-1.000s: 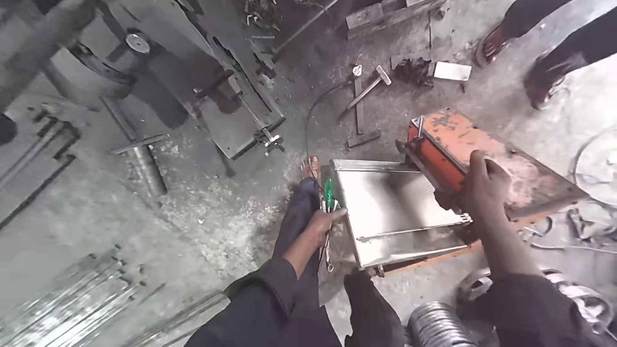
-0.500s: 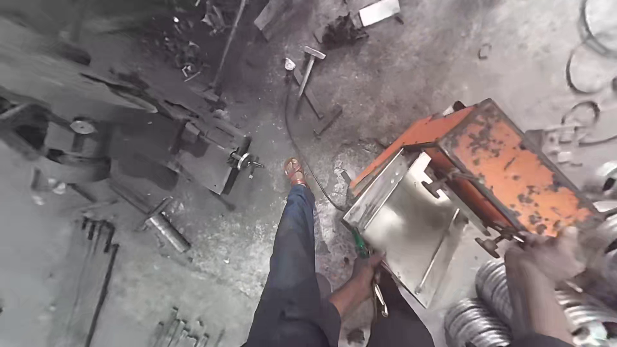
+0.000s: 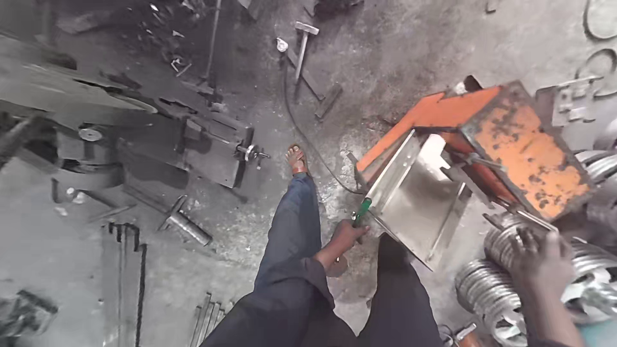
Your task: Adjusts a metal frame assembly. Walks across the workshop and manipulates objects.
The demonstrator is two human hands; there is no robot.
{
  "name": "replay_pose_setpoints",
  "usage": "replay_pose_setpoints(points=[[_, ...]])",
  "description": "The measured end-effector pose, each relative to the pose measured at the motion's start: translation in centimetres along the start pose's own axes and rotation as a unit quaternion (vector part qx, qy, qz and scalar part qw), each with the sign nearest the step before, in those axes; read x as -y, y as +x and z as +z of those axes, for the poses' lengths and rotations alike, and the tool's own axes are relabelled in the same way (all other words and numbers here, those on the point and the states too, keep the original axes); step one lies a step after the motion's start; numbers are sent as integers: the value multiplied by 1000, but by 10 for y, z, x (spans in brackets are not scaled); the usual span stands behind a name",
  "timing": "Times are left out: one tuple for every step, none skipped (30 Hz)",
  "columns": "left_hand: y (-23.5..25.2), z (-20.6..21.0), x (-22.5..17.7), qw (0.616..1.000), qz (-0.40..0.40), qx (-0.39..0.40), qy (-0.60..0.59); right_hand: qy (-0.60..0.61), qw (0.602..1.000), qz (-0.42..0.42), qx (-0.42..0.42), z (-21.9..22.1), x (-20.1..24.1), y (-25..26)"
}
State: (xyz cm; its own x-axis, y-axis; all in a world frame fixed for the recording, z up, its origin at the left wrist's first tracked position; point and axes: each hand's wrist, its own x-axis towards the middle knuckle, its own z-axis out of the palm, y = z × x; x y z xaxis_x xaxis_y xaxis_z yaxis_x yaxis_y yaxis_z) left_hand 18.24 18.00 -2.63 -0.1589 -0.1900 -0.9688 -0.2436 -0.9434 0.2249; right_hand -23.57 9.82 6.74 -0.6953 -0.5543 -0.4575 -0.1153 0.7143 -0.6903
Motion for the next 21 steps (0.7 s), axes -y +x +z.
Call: replay_pose_setpoints(points=[[-6, -33, -13, 1000, 15, 11, -8, -93, 995, 15, -28, 2, -6, -28], [-14, -65, -28, 998, 31, 20, -42, -173, 984, 22, -42, 9, -14, -60], [-24, -96, -41, 994, 41, 24, -95, -242, 969, 32, -32, 20, -19, -96], [-34, -126, -52, 984, 60, 17, -169, -292, 956, 35, 3, 37, -22, -131], [-40, -159, -64, 968, 85, 8, -235, -318, 946, 28, 59, 66, -23, -160], [-44, -192, -72, 953, 112, -4, -282, -321, 937, 20, 135, 100, -23, -185], [-49, -221, -76, 943, 133, -20, -305, -315, 923, 19, 221, 137, -17, -211], [-51, -247, -76, 936, 147, -40, -318, -309, 901, 25, 304, 174, -8, -235], [-50, -271, -75, 929, 156, -64, -328, -305, 875, 15, 376, 212, 5, -254], [-49, -291, -75, 923, 154, -94, -341, -303, 847, -2, 437, 248, 22, -271], [-47, -307, -74, 916, 149, -120, -353, -301, 821, -23, 484, 281, 38, -284], [-47, -319, -75, 908, 143, -141, -368, -299, 800, -46, 518, 310, 51, -290], [-48, -330, -76, 899, 141, -159, -382, -298, 782, -67, 544, 340, 63, -291], [-52, -339, -77, 889, 142, -171, -400, -302, 770, -79, 556, 368, 72, -288], [-57, -343, -79, 878, 141, -178, -420, -320, 757, -82, 564, 394, 80, -281], [-63, -348, -84, 870, 138, -185, -436, -353, 736, -83, 571, 421, 88, -268], [-69, -353, -90, 862, 127, -197, -448, -394, 709, -83, 579, 448, 99, -252], [-73, -358, -97, 857, 113, -209, -458, -432, 682, -84, 584, 473, 113, -235], [-75, -364, -104, 852, 98, -217, -467, -460, 660, -91, 587, 496, 128, -217], [-76, -370, -114, 847, 87, -223, -474, -481, 649, -108, 580, 518, 145, -197], [-74, -377, -123, 843, 82, -226, -481, -493, 649, -123, 566, 536, 162, -176]])
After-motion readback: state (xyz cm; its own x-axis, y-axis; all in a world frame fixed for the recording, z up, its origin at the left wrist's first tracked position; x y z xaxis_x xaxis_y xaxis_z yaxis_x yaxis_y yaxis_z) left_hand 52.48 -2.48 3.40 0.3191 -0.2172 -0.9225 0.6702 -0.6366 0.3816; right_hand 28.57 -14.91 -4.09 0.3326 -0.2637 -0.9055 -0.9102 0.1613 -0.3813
